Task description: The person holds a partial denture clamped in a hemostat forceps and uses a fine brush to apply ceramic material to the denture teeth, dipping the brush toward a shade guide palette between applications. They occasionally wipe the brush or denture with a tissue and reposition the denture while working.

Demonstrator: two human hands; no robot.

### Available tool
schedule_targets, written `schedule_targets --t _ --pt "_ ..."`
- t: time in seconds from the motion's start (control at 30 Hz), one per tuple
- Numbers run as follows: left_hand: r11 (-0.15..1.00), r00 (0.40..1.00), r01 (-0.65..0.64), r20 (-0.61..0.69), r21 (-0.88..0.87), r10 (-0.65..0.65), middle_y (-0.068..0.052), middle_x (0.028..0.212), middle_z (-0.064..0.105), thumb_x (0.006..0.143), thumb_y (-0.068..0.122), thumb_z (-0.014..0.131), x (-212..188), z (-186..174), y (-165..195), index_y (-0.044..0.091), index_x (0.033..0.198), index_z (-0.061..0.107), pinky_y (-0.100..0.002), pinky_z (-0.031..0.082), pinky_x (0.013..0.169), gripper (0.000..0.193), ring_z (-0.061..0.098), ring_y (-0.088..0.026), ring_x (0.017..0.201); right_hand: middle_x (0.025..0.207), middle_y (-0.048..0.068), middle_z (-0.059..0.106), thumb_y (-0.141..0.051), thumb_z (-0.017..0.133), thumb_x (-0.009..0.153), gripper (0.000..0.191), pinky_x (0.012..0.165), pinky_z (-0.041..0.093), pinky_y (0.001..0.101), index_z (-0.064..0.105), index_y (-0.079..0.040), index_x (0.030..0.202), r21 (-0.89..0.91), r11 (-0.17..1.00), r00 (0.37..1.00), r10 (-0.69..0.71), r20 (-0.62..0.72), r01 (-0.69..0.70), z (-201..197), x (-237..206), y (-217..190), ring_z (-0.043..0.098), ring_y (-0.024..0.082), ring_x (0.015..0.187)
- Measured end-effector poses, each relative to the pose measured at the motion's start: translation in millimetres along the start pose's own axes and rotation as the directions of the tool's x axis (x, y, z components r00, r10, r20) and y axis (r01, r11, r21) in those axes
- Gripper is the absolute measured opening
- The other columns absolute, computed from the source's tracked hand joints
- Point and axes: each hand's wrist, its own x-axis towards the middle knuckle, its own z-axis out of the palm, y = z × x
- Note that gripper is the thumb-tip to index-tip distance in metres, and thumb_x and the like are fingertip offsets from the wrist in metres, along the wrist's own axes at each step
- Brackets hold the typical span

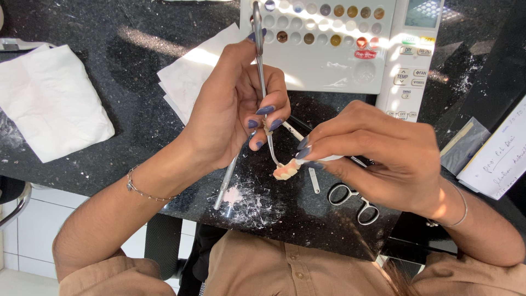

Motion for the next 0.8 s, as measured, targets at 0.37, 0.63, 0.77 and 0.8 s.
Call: schedule_targets --t 0.37,0.63,0.77,0.8 --pt "0.996 0.996 -0.087 0.034 -0.023 0.088 -0.012 0.064 0.051 0.108 0.046 0.019 -8 3 10 0.005 0.069 0.048 -0.022 0.04 0.04 0.064 0.041 -0.013 0.046 0.095 0.014 0.073 0.009 0.076 0.077 0.023 0.061 0.052 0.0244 0.072 0.0 0.098 0.09 0.995 0.998 0.041 -0.042 -0.037 -1 2 -5 0.07 0.016 0.078" --pt "0.996 0.994 -0.084 0.063 -0.022 0.085 -0.012 0.065 0.052 0.109 0.045 0.019 -8 3 9 0.005 0.069 0.049 -0.023 0.04 0.04 0.064 0.042 -0.012 0.046 0.098 0.013 0.073 0.006 0.078 0.079 0.023 0.063 0.054 0.0239 0.073 -0.002 0.1 0.106 0.994 0.999 0.032 -0.033 -0.028 1 -4 0 0.071 0.015 0.082" --pt "0.995 0.991 -0.092 0.093 -0.027 0.094 -0.012 0.065 0.052 0.11 0.046 0.019 -8 1 6 0.005 0.07 0.049 -0.022 0.04 0.041 0.065 0.041 -0.012 0.045 0.099 0.012 0.073 0.006 0.078 0.079 0.024 0.068 0.06 0.0246 0.073 -0.003 0.101 0.142 0.989 0.999 0.035 -0.024 -0.032 6 0 -3 0.074 0.018 0.087" --pt "0.994 0.988 -0.107 0.108 -0.024 0.109 -0.012 0.064 0.052 0.112 0.046 0.019 -8 1 5 0.004 0.07 0.048 -0.021 0.04 0.04 0.066 0.042 -0.011 0.044 0.097 0.012 0.073 0.007 0.077 0.078 0.024 0.068 0.062 0.0253 0.073 -0.003 0.099 0.151 0.988 0.999 0.042 -0.022 -0.038 5 1 -4 0.075 0.019 0.087"
